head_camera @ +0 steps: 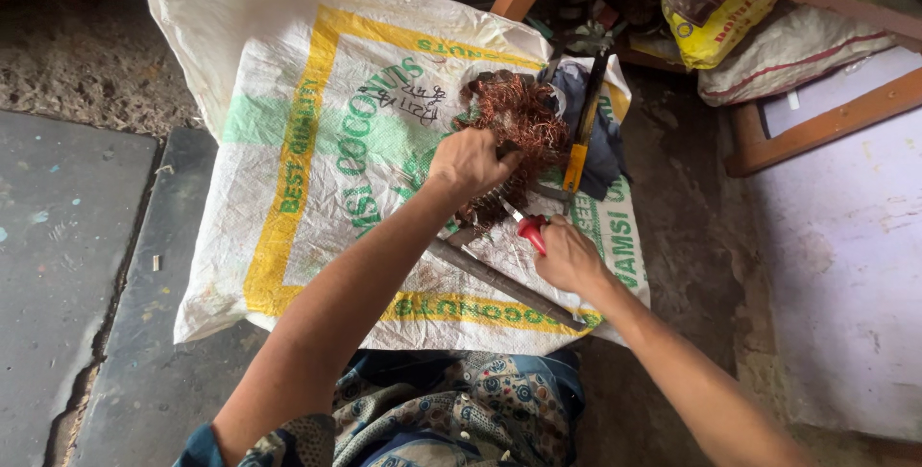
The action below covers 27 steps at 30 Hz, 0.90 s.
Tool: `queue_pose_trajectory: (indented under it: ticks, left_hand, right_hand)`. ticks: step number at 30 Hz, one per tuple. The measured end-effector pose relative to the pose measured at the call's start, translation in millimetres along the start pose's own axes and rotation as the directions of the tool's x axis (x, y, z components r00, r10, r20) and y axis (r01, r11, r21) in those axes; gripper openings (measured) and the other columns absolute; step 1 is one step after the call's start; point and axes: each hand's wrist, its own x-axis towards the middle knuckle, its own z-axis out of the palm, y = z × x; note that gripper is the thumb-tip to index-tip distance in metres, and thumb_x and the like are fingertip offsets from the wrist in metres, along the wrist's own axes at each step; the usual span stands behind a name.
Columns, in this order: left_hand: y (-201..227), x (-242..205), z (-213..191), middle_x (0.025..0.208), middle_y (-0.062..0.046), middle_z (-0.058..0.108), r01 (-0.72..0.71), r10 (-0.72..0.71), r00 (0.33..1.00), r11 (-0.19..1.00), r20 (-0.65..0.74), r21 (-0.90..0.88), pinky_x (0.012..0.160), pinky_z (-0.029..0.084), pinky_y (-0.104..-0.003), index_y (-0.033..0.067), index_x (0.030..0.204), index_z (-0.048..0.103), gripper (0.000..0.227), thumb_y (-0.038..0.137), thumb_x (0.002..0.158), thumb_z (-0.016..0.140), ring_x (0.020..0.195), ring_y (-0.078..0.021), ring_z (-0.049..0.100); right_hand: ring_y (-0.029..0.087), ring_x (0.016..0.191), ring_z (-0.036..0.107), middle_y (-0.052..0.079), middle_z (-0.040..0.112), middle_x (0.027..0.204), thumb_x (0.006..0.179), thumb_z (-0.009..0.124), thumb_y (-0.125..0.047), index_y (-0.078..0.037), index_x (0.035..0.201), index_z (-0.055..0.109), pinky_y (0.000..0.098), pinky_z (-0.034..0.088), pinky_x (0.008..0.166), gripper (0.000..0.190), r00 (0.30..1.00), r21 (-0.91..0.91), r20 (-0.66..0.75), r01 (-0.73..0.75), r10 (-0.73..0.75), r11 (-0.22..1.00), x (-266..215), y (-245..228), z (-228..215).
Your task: The person strips copper wire from an electrical component by hand and using pliers, pulling the wire away to separate it.
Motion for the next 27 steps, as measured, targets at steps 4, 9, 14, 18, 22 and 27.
queue_pose_trajectory:
  ticks: [4, 9, 14, 18, 22, 27]
  left_hand:
    - [-8.4, 9.3, 5.6, 0.063, 0.0, 0.054, 0.042, -0.017, 0.992, 0.981, 0.128, -0.192, 0.043, 0.049, -0.03, 0.0107, 0.09, 0.06, 0.071, 0.075, 0.094, 0.03, 0.048, -0.0075, 0.05]
    - [-31.3, 15.9, 8.5, 0.065, 0.0, 0.049, 0.021, -0.006, 0.998, 0.975, 0.069, -0.223, 0.046, 0.045, -0.033, 0.0107, 0.084, 0.062, 0.076, 0.079, 0.094, 0.028, 0.053, -0.0113, 0.047]
    - [-34.8, 19.8, 12.1, 0.061, 0.001, 0.049, -0.012, 0.03, 0.998, 0.963, 0.064, -0.268, 0.047, 0.044, -0.031, 0.0122, 0.075, 0.062, 0.076, 0.079, 0.095, 0.031, 0.052, -0.0108, 0.047]
    - [-29.1, 14.2, 10.8, 0.059, 0.002, 0.046, 0.027, -0.006, 0.995, 0.976, 0.096, -0.214, 0.043, 0.041, -0.033, 0.0126, 0.072, 0.057, 0.071, 0.076, 0.095, 0.035, 0.047, -0.0106, 0.039]
    - [-18.4, 12.0, 7.3, 0.059, 0.003, 0.043, 0.011, 0.001, 0.998, 0.977, 0.056, -0.213, 0.044, 0.04, -0.033, 0.0121, 0.072, 0.058, 0.07, 0.072, 0.099, 0.035, 0.047, -0.01, 0.036]
    - [-14.8, 7.3, 3.5, 0.058, 0.002, 0.045, 0.044, -0.032, 0.996, 0.989, 0.082, -0.143, 0.046, 0.047, -0.031, 0.0085, 0.074, 0.058, 0.074, 0.074, 0.1, 0.035, 0.047, -0.0086, 0.044]
  right_hand:
    - [0.036, 0.09, 0.062, 0.035, 0.052, 0.127, 0.08, 0.056, 0.002, 0.008, 0.089, 0.069, 0.0464, 0.059, 0.073, 0.017, 0.984, -0.163, -0.173, 0.014, -0.042, 0.987, -11.7, -3.4, 18.4]
    - [0.027, 0.082, 0.061, 0.025, 0.056, 0.115, 0.084, 0.059, -0.003, 0.013, 0.1, 0.066, 0.0413, 0.057, 0.07, 0.024, 0.917, -0.058, -0.344, 0.192, -0.2, 0.98, 7.5, 12.1, 28.9]
    - [0.021, 0.073, 0.058, 0.011, 0.062, 0.103, 0.087, 0.058, -0.003, -0.002, 0.103, 0.071, 0.0364, 0.053, 0.067, 0.02, 0.941, 0.155, -0.259, 0.264, -0.219, 0.952, 20.5, 36.9, 26.5]
    - [0.02, 0.061, 0.055, 0.014, 0.064, 0.095, 0.08, 0.057, 0.001, -0.001, 0.113, 0.067, 0.0351, 0.051, 0.054, 0.034, 0.961, 0.174, -0.158, 0.255, -0.228, 0.951, 17.1, 30.6, 18.1]
    - [0.025, 0.05, 0.057, 0.02, 0.066, 0.087, 0.083, 0.055, 0.001, 0.003, 0.108, 0.066, 0.0403, 0.049, 0.046, 0.027, 0.977, 0.128, -0.165, 0.155, -0.133, 0.98, 8.7, 19.0, 10.2]
    - [0.026, 0.047, 0.062, 0.019, 0.066, 0.064, 0.078, 0.056, 0.002, 0.008, 0.098, 0.063, 0.0414, 0.051, 0.046, 0.022, 0.989, 0.145, -0.136, 0.07, -0.05, 0.987, 8.5, 15.6, 8.0]
